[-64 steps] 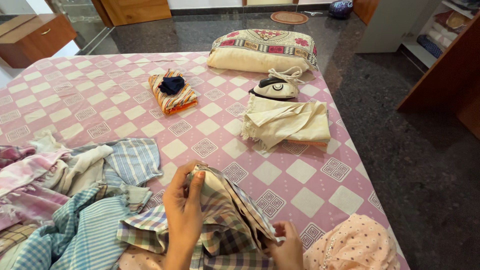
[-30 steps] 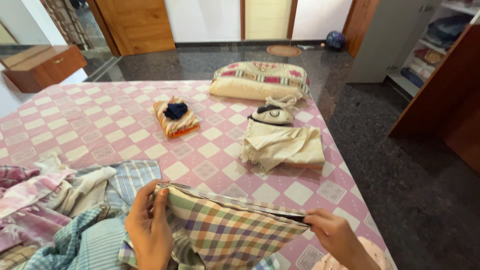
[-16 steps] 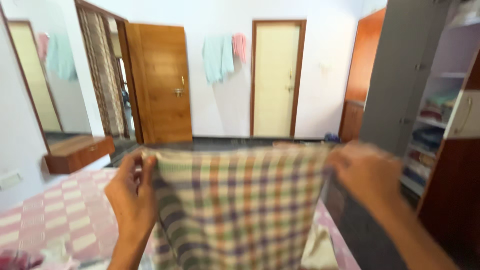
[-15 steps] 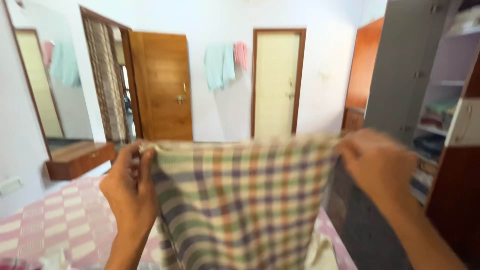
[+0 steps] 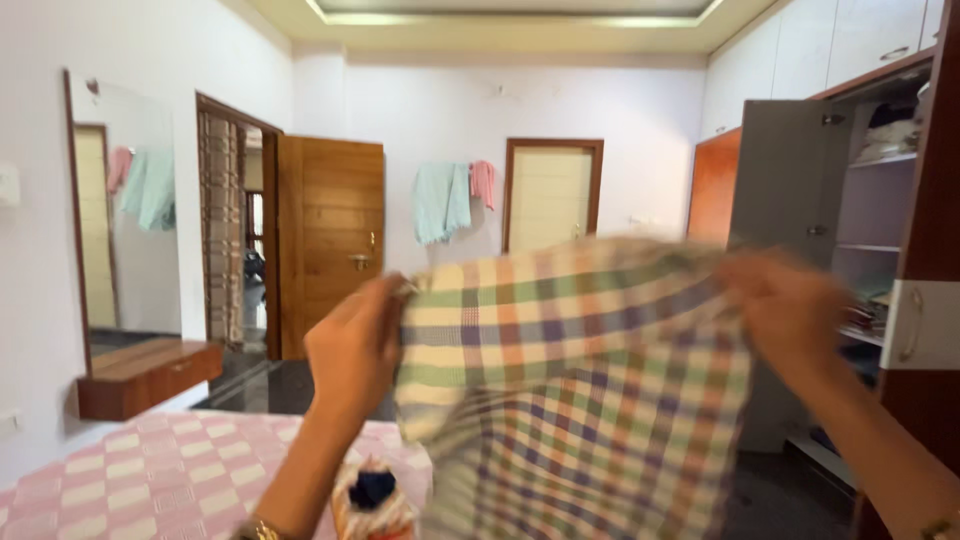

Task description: The person sits on a bed and folds several pieces of cloth one by one. They unfold each item, align the edges, fold it into a compact rectangle, and place it on a growing stack. The items include a pink checkered cloth, a cream-colored cloth, and a multicolored checkered cloth.

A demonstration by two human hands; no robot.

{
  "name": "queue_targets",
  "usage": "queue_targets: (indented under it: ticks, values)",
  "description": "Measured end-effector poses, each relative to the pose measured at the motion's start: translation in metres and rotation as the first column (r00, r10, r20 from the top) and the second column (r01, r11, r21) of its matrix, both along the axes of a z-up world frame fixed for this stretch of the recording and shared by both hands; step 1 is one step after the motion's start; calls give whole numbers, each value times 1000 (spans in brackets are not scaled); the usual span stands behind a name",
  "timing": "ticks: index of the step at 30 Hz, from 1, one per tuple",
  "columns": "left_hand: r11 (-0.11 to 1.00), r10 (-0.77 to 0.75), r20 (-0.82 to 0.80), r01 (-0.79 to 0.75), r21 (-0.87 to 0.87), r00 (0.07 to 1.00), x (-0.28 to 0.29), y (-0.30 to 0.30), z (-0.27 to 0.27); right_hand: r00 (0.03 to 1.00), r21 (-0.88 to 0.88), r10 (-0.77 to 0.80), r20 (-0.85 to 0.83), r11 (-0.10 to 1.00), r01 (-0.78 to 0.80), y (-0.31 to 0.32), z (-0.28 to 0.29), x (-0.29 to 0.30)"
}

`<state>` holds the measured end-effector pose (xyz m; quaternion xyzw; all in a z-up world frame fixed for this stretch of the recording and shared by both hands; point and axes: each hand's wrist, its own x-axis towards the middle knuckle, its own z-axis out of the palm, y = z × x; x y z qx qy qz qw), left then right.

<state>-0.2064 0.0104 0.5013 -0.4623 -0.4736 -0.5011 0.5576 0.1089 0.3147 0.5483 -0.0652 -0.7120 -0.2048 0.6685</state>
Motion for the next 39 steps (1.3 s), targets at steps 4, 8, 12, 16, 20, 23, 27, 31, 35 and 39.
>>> queue_targets:
  ticks: [4,8,12,16,20,23,27,31,35,39]
  values:
    - [898,297,370,-125,-421,880,7,-2,-2,667,-324,-414,619,638,698,-14,-18,-9]
    - [998,-34,340,47,-32,940,-3,-5,-5,915,-147,-402,46,903,404,-14,-32,19]
    - [1000,14,-5,-14,16,1000,-31,-7,-16,934,-64,-350,78,933,355,12,-55,-20]
    - [801,344,53,-264,-538,937,-39,7,-32,710,-453,-283,645,607,653,24,-62,-30]
    - [951,180,199,-119,-285,963,-20,0,-36,790,-424,-432,435,676,603,1,-49,6]
    - [981,-187,242,196,-11,952,-4,-7,-15,960,-198,-251,-122,954,225,-14,-35,23]
    - [922,170,366,-18,-386,915,2,-8,-10,949,-251,-294,118,915,315,-20,-45,3]
    - [927,122,537,97,-362,835,-29,-3,-44,980,-492,25,198,867,77,-29,-61,-17]
    - [861,-119,922,500,-88,367,-90,-10,-70,824,-733,566,-10,557,-391,-73,-73,-43]
    - [819,-237,959,562,112,155,-148,-18,-48,551,-763,832,-63,316,-564,-121,-59,-92]
